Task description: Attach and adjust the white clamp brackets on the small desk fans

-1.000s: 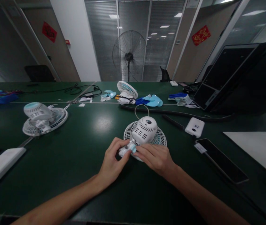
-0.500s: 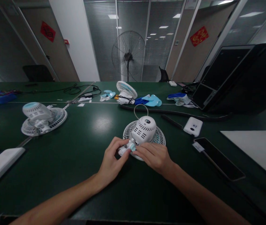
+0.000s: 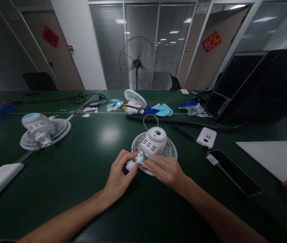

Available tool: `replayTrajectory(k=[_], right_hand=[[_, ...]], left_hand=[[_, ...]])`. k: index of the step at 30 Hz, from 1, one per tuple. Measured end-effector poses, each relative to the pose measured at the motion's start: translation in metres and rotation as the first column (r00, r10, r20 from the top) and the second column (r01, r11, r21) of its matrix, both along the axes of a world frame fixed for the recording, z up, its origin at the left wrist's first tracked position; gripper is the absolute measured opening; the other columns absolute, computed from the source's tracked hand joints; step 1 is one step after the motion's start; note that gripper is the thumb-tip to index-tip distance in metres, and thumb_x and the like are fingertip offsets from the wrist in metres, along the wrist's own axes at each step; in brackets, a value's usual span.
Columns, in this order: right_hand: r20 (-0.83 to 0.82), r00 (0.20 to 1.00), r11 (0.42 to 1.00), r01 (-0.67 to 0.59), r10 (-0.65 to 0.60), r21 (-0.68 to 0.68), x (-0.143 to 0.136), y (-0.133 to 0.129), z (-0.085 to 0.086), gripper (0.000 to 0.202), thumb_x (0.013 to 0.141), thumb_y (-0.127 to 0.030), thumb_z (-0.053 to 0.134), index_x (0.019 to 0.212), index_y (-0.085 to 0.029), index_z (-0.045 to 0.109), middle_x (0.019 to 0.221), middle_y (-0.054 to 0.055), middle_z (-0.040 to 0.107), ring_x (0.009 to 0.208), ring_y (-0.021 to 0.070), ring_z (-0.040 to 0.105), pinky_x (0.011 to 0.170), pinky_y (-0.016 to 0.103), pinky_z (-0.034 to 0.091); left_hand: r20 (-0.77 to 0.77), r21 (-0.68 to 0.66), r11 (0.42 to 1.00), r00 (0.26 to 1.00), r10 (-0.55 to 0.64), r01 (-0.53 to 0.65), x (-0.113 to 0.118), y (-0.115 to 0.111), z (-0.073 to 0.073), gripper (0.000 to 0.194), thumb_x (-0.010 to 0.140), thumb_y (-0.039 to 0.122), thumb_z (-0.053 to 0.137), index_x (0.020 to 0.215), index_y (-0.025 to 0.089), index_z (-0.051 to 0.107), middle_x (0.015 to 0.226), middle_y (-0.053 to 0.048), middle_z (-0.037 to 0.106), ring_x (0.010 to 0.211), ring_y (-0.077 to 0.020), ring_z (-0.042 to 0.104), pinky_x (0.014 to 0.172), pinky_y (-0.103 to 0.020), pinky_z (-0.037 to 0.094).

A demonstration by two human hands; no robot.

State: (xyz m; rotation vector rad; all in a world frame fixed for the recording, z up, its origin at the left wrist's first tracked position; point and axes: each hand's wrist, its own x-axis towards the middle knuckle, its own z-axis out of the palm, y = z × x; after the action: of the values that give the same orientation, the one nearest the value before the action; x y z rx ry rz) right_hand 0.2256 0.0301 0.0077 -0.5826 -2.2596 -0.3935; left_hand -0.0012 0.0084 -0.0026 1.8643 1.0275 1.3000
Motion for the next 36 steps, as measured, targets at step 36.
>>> replayTrajectory(k=[36], right_hand=[[-0.007,0.999,0.998,0.042,-0.042,-0.045,-0.001,-0.001,0.003,0.007,0.100,-0.020,0.065,0.098,-0.016,0.069,0.094,0.004,0.072,0.076,0.0135,0.067,0.060,0.028,0.052]], left_hand=[[-0.008,-0.002,1.000,1.000,0.001,-0.001,-0.002,0.001,-0.005,0.028,0.098,0.024,0.066,0.126,0.025,0.068,0.111,-0.008,0.061,0.095,-0.0213,0.064,0.076,-0.034,0.056]])
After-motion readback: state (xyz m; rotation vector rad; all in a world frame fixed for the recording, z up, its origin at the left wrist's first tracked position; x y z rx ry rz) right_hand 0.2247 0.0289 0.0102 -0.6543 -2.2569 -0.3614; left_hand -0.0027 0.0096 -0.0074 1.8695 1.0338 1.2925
